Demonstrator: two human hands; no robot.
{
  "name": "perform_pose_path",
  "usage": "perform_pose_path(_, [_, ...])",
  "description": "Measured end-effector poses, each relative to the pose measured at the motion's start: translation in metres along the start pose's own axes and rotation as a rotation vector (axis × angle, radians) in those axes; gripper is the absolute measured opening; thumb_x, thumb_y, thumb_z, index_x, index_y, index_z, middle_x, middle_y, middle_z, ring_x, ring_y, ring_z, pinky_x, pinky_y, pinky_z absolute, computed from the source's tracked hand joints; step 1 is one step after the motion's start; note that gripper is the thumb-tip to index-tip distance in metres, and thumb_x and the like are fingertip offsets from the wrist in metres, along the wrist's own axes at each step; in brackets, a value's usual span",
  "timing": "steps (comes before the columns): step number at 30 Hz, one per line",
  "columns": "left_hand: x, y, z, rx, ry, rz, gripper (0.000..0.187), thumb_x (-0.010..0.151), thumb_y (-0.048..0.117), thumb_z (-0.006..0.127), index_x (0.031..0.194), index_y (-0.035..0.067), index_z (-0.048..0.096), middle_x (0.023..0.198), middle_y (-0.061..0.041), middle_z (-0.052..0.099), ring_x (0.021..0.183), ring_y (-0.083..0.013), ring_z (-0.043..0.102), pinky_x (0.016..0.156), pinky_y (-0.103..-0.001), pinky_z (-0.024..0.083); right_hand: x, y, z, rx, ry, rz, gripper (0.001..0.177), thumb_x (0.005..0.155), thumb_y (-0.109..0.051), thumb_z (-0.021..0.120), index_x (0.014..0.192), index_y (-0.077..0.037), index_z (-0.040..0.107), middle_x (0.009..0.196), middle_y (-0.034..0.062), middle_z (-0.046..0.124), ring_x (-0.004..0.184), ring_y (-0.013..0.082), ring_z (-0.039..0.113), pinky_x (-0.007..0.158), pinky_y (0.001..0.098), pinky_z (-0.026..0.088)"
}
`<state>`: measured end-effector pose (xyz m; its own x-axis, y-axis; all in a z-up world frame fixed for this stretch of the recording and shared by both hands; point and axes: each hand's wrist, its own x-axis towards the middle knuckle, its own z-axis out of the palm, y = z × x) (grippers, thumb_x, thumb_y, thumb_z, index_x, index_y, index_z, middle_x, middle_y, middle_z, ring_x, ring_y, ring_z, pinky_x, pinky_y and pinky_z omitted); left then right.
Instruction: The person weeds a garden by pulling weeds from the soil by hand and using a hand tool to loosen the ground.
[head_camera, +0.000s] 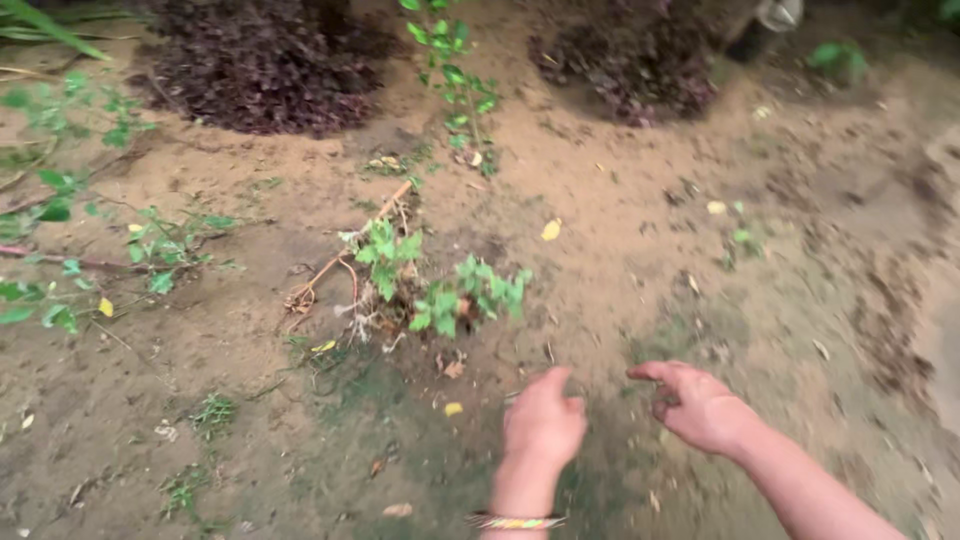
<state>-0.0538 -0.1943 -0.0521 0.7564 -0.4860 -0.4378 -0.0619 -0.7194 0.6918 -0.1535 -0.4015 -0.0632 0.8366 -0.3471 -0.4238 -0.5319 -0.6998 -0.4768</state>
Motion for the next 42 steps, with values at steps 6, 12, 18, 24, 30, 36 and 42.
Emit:
perform_pose_path(6, [-0.043,0.038,-0.009,0.186,-0.052,0.129,0.036,0.092,0.024,0.062,0.128,0.026,0.065,0.140,-0.003,0.058,0.141,-0.0289,0.045,0.118,-0.061,0.021,-0.045,-0.050,0.009,-0.015,0.042,-0.038,0.061,0.076,-0.012,0.072,0.135,-0.023,0.064,0.125,0.0063,0.068,0.112,0.0248,0.069,0.097,0.0370,0.056])
perform_pose_path(12, [-0.059,0.023,0.026,0.360,0.023,0.079,0.044,0.090,0.023,0.064,0.133,0.029,0.060,0.142,0.000,0.055,0.145,-0.0297,0.038,0.118,-0.064,0.017,-0.059,-0.038,0.031,0.007,0.112,-0.143,0.051,0.077,-0.011,0.069,0.127,-0.018,0.064,0.123,0.0080,0.064,0.118,0.0306,0.062,0.101,0.0405,0.051])
perform_pose_path(18, [-0.076,0.075,0.135,0.449,-0.071,0.255,0.064,0.087,0.025,0.070,0.147,0.029,0.050,0.150,-0.003,0.050,0.144,-0.0313,0.034,0.116,-0.063,0.015,-0.104,0.086,0.007,-0.034,0.151,-0.079,0.050,0.079,-0.013,0.070,0.128,-0.019,0.063,0.122,0.0093,0.063,0.120,0.0333,0.058,0.104,0.0416,0.047])
perform_pose_path(24, [-0.091,0.153,0.241,0.550,-0.299,0.400,0.056,0.092,0.025,0.067,0.145,0.025,0.048,0.143,-0.004,0.056,0.141,-0.0277,0.047,0.115,-0.052,0.033,-0.169,0.216,-0.018,0.025,0.258,0.012,0.054,0.077,-0.013,0.072,0.130,-0.019,0.062,0.121,0.0090,0.065,0.118,0.0307,0.061,0.103,0.0410,0.050])
perform_pose_path(30, [-0.079,0.167,0.349,0.667,-0.267,0.556,0.073,0.084,0.014,0.073,0.149,0.030,0.045,0.152,-0.012,0.045,0.125,-0.0364,0.057,0.102,-0.055,0.041,-0.214,0.308,-0.011,0.076,0.334,0.218,0.055,0.078,-0.011,0.071,0.132,-0.021,0.061,0.120,0.0098,0.064,0.118,0.0303,0.062,0.102,0.0411,0.049])
perform_pose_path(36, [-0.029,0.128,0.406,1.247,-0.186,0.579,0.022,0.089,0.011,0.067,0.108,0.013,0.076,0.119,-0.011,0.073,0.109,-0.0275,0.071,0.089,-0.041,0.058,-0.249,0.346,0.021,0.210,0.372,0.203,0.055,0.078,-0.011,0.072,0.131,-0.021,0.064,0.122,0.0087,0.064,0.117,0.0293,0.063,0.102,0.0393,0.050])
perform_pose_path(42, [-0.025,0.111,0.390,1.084,-0.119,0.657,0.018,0.097,0.016,0.059,0.098,0.014,0.077,0.102,-0.015,0.076,0.098,-0.0306,0.075,0.085,-0.041,0.060,-0.258,0.336,0.071,0.307,0.227,0.210,0.048,0.080,-0.008,0.066,0.126,-0.022,0.068,0.107,0.0081,0.070,0.099,0.0269,0.071,0.092,0.0380,0.057])
